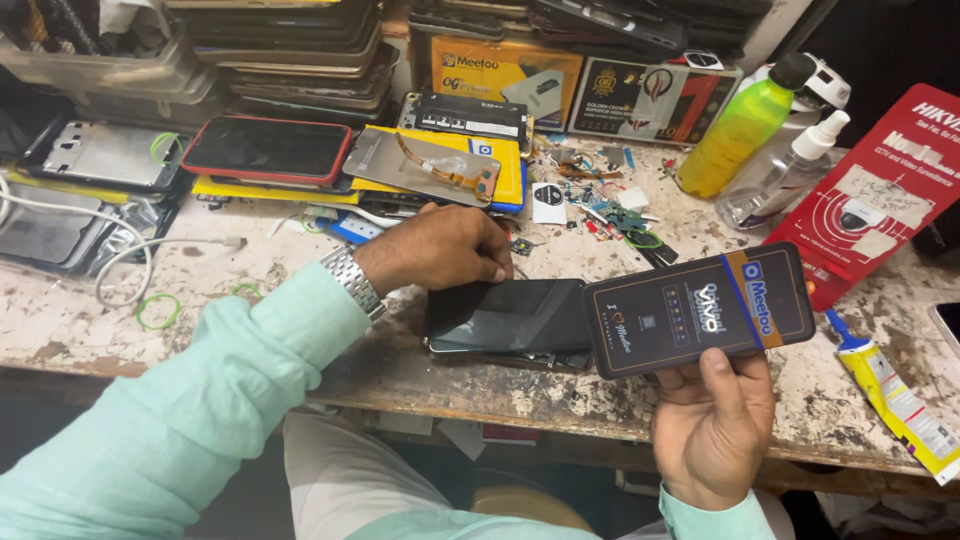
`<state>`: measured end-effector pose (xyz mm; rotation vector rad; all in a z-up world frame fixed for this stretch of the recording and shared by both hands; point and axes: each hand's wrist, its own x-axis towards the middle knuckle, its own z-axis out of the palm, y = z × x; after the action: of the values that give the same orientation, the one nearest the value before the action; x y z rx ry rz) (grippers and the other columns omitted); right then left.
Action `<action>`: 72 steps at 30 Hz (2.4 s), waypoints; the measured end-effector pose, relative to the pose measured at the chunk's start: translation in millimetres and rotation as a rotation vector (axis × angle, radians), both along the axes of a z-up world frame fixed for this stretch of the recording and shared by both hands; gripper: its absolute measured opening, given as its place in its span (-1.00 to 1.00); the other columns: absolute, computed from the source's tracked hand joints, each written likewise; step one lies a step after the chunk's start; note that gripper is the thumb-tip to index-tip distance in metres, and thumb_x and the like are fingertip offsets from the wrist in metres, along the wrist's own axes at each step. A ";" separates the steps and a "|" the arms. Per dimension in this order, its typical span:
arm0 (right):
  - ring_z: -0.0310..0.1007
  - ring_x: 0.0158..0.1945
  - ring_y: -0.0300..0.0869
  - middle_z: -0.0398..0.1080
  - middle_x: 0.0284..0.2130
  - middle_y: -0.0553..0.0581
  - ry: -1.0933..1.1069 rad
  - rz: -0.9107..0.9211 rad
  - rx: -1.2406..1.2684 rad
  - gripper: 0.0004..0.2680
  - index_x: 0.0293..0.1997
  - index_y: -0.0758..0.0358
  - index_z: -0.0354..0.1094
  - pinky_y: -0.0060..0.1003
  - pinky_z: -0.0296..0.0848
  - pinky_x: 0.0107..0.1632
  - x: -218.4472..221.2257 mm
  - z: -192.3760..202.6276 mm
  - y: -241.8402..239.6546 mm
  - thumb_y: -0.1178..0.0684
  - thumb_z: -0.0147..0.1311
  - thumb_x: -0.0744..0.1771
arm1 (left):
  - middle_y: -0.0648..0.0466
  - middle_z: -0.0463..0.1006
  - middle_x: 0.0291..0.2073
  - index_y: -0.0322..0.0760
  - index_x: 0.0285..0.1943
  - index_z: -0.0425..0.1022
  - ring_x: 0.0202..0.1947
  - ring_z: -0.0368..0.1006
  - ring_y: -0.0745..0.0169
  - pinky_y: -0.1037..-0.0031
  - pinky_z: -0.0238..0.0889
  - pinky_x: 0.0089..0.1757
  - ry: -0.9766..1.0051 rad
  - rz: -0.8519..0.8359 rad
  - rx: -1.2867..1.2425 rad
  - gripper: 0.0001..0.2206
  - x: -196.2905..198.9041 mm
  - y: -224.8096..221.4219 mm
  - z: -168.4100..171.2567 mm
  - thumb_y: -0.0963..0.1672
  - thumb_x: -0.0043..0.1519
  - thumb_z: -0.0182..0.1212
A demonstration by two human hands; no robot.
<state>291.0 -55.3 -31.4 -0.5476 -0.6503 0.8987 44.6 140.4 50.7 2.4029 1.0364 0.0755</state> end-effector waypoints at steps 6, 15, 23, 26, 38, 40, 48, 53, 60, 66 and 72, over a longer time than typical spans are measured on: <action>0.49 0.17 -0.02 0.43 0.15 0.24 0.007 0.006 0.014 -0.75 0.31 0.36 0.26 0.00 0.50 0.27 0.8 -0.1 -0.1 0.24 0.00 0.45 | 0.21 0.70 -0.22 0.05 -0.13 0.69 -0.05 0.56 0.28 0.21 0.13 0.13 0.046 0.013 0.012 -0.80 0.2 1.1 -3.8 0.04 0.19 0.26; 0.49 0.18 -0.03 0.42 0.15 0.23 -0.018 0.006 0.005 -0.73 0.32 0.35 0.26 0.02 0.51 0.26 0.0 1.3 -0.1 0.23 0.02 0.43 | 0.12 0.67 -0.29 -0.05 -0.23 0.67 -0.08 0.53 0.17 0.20 0.08 0.03 0.054 0.081 0.085 -0.74 17.7 -10.5 -2.5 0.08 0.18 0.29; 0.47 0.23 0.03 0.41 0.12 0.28 -0.016 0.017 0.020 -0.79 0.28 0.38 0.25 0.05 0.49 0.31 3.1 1.2 0.5 0.23 0.00 0.47 | 0.17 0.68 -0.22 -0.04 -0.21 0.69 -0.08 0.50 0.23 0.22 0.05 0.00 -0.166 0.057 0.280 -0.87 -16.8 -28.4 13.8 -0.08 0.09 0.32; 0.45 0.27 -0.02 0.41 0.20 0.22 0.059 0.013 0.015 -0.70 0.35 0.30 0.26 0.02 0.47 0.33 7.5 3.8 4.1 0.20 0.00 0.42 | 0.09 0.63 -0.26 -0.13 -0.16 0.67 -0.12 0.44 0.09 0.21 0.07 -0.08 -0.327 0.107 0.491 -0.86 -38.5 -59.0 17.4 -0.07 0.20 0.30; 0.46 0.30 -0.03 0.41 0.24 0.21 0.017 -0.049 0.004 -0.68 0.42 0.30 0.22 0.04 0.45 0.39 15.8 18.0 0.4 0.22 -0.03 0.44 | 0.11 0.54 -0.41 -0.30 -0.30 0.55 -0.41 0.44 0.22 0.44 0.24 -0.31 -0.848 0.677 0.363 -0.83 -70.5 -131.8 -28.8 -0.11 0.32 0.29; 0.47 0.26 -0.03 0.42 0.20 0.21 -0.017 -0.074 0.042 -0.73 0.37 0.32 0.23 0.05 0.45 0.36 20.1 16.6 -2.5 0.24 -0.04 0.46 | 0.10 0.55 -0.41 -0.29 -0.29 0.57 -0.44 0.41 0.22 0.42 0.19 -0.30 -0.811 0.678 0.430 -0.83 -71.9 -130.9 -35.1 -0.12 0.32 0.30; 0.49 0.21 -0.03 0.44 0.15 0.23 -0.049 -0.155 0.059 -0.82 0.28 0.36 0.26 0.04 0.46 0.36 30.9 -1.4 -9.8 0.27 -0.05 0.50 | 0.12 0.56 -0.41 -0.25 -0.29 0.59 -0.40 0.39 0.19 0.31 0.06 -0.22 -0.652 0.580 0.646 -0.89 -66.6 -134.2 -35.3 -0.14 0.28 0.32; 0.48 0.25 0.00 0.42 0.19 0.25 -0.055 -0.107 0.065 -0.81 0.29 0.36 0.23 0.05 0.46 0.39 34.9 -4.5 -9.3 0.27 -0.03 0.49 | 0.09 0.57 -0.39 -0.26 -0.23 0.58 -0.40 0.40 0.20 0.29 0.06 -0.22 -0.665 0.618 0.627 -0.97 -66.7 -135.3 -34.4 -0.19 0.26 0.29; 0.48 0.22 0.04 0.38 0.13 0.28 -0.046 -0.076 0.046 -0.80 0.29 0.42 0.20 0.09 0.48 0.37 32.1 1.2 -9.6 0.29 -0.07 0.48 | 0.06 0.57 -0.34 -0.28 -0.07 0.59 -0.27 0.45 0.12 0.29 0.17 -0.13 -0.708 0.618 0.579 -0.86 -69.0 -135.9 -30.2 -0.22 0.23 0.19; 0.50 0.23 0.03 0.42 0.17 0.30 -0.014 -0.103 0.033 -0.75 0.34 0.40 0.22 0.08 0.50 0.33 31.4 4.5 -7.9 0.28 -0.07 0.46 | 0.00 0.60 -0.06 -0.28 0.10 0.55 0.05 0.46 -0.01 0.14 0.14 0.12 -0.519 0.239 0.595 -0.67 -58.2 -122.7 -10.8 -0.08 0.18 0.31; 0.49 0.25 0.02 0.41 0.20 0.29 -0.058 -0.070 0.059 -0.80 0.32 0.38 0.22 0.02 0.50 0.34 30.1 4.2 -8.6 0.26 -0.04 0.50 | -0.16 0.50 0.14 -0.43 0.23 0.42 0.17 0.38 -0.14 0.07 0.11 0.13 -0.197 -0.134 0.635 -0.34 -28.5 -92.3 4.9 0.07 0.03 0.40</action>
<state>321.2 -63.9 -27.2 -0.5426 -0.7039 0.7976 16.1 48.1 55.6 2.9381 0.8404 0.6690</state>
